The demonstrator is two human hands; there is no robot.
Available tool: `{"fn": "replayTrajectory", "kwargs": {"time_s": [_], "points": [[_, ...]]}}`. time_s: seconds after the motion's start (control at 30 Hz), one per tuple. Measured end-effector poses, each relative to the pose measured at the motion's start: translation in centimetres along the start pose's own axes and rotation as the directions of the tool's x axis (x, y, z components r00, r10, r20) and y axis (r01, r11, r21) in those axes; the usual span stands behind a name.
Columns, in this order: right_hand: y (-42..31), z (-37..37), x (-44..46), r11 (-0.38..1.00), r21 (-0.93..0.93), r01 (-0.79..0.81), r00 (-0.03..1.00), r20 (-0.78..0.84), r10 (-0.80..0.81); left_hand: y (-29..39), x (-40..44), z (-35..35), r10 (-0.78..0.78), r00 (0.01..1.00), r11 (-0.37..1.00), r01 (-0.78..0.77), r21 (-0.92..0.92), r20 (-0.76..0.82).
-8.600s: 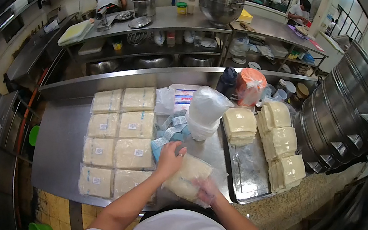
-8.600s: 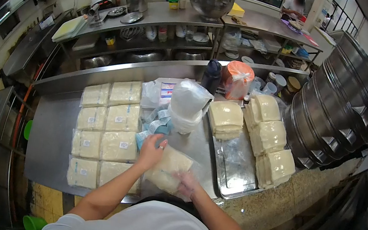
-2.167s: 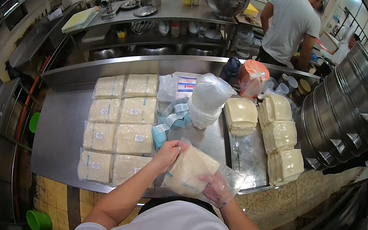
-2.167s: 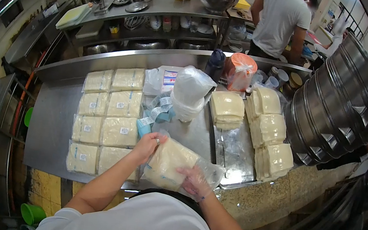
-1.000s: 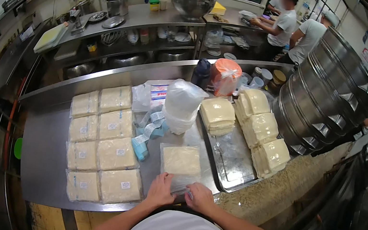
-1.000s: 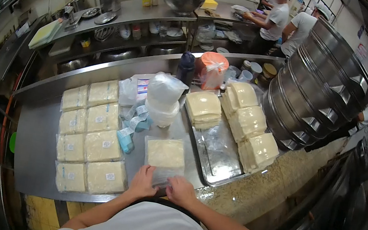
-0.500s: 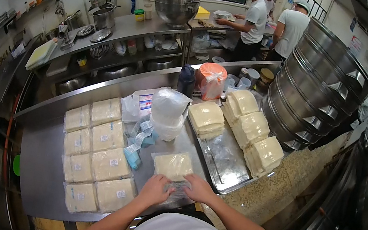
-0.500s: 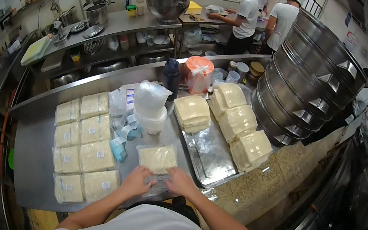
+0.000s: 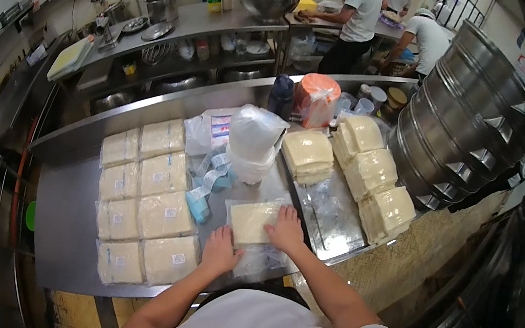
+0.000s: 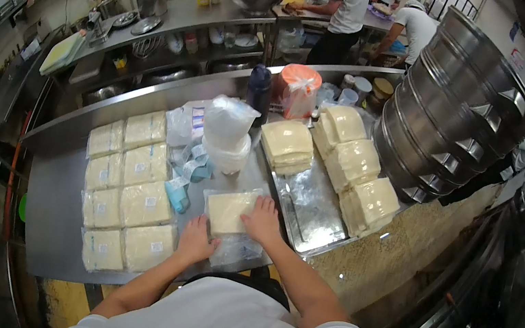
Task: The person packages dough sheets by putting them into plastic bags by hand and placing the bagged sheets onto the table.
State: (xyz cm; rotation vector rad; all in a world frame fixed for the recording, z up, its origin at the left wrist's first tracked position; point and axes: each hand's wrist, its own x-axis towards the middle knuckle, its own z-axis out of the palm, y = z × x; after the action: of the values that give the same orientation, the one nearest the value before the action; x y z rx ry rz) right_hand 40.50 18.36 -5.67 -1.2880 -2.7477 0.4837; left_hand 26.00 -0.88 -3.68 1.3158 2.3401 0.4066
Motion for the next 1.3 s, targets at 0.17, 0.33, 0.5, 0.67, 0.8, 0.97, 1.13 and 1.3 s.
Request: {"fn": "replayTrajectory", "kwargs": {"time_s": [0.17,0.33,0.5,0.67,0.8,0.97,1.13,1.3], "points": [[0.7,-0.8,-6.3,0.862,0.377,-0.340,0.931,0.268,0.250,0.0,-1.7,0.1,-0.284,0.882,0.882,0.394,-0.258,0.377],[4.0,1.7,-8.8,0.457,0.547,-0.701,0.677,0.711,0.188,-3.6,-3.2,5.2,-0.172,0.785,0.381,0.610,-0.695,0.595],[3.2,-0.3,-8.7,-0.327,0.646,-0.690,0.699,0.711,-0.070,-4.3,-3.7,5.6,0.149,0.874,0.012,0.466,-0.884,0.463],[2.6,0.0,-3.9,-0.354,0.816,-0.456,0.842,0.525,0.125,1.6,0.0,2.8,0.509,0.849,0.647,-0.269,-0.714,0.142],[1.5,0.1,-1.9,0.744,0.610,-0.274,0.952,0.065,0.298,3.2,3.2,1.9,0.610,0.791,0.783,-0.609,0.127,0.036],[1.0,3.0,-0.7,0.823,0.447,-0.351,0.916,-0.018,0.401,2.7,3.8,2.0,0.532,0.845,0.837,-0.535,0.119,0.056],[-3.7,-3.1,-0.5,0.349,0.797,-0.493,0.869,0.472,0.149,1.3,3.6,2.2,0.388,0.898,0.856,-0.435,-0.280,-0.208],[-10.5,-11.3,-0.1,0.278,0.878,-0.391,0.898,0.429,-0.093,-1.4,3.2,-0.2,-0.135,0.991,0.628,0.091,-0.773,0.007]]}}
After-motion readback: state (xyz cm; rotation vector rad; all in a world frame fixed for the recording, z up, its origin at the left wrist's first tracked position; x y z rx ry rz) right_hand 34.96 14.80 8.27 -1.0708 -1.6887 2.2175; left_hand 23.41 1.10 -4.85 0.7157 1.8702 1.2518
